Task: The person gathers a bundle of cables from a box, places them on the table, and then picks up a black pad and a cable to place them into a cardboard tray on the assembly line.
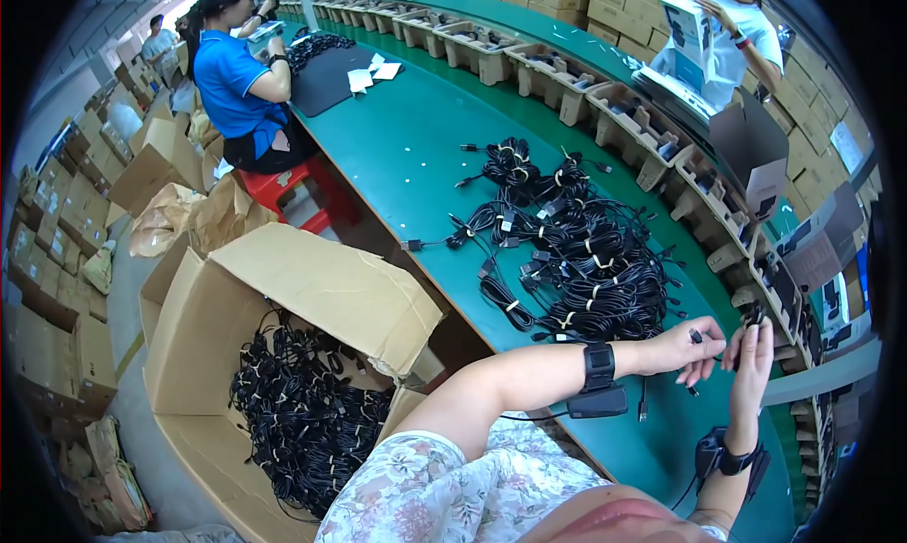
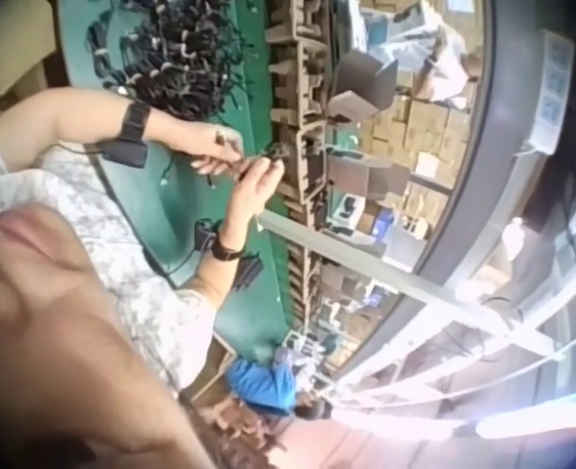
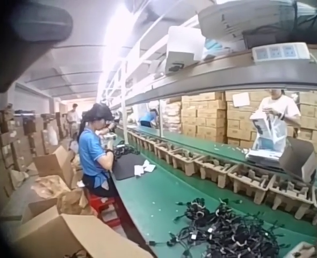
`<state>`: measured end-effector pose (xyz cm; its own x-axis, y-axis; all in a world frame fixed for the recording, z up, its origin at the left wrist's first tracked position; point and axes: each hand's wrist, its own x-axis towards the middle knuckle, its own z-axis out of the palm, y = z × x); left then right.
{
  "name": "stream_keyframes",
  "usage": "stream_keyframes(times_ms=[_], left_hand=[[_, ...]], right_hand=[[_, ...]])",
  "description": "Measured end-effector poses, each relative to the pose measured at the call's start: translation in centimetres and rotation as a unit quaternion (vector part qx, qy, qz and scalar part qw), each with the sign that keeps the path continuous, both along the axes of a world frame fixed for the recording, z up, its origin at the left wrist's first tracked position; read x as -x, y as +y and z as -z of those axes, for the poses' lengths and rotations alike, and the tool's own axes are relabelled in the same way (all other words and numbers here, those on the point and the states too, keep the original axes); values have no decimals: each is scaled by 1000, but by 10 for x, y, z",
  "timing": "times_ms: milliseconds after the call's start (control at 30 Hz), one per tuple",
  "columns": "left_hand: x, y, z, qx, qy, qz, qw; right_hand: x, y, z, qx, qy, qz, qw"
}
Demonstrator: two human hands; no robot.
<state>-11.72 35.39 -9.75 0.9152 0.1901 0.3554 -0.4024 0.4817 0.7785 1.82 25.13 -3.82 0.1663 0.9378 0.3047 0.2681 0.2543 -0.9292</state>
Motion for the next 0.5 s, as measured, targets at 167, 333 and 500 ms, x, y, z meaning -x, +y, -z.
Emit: stream_keyframes(times_ms=[167,333,500], left_hand=[[-12,8,31,21,54,-90,994],[-25,2,39,-13,69,-105,992],[-18,3,30,-113,117,-128,978]], right_hand=[[26,-10,8,-42,-324,114,938],[5,-28,23,69,-352,112,927],[-72,-4,12,0,-396,317,862]])
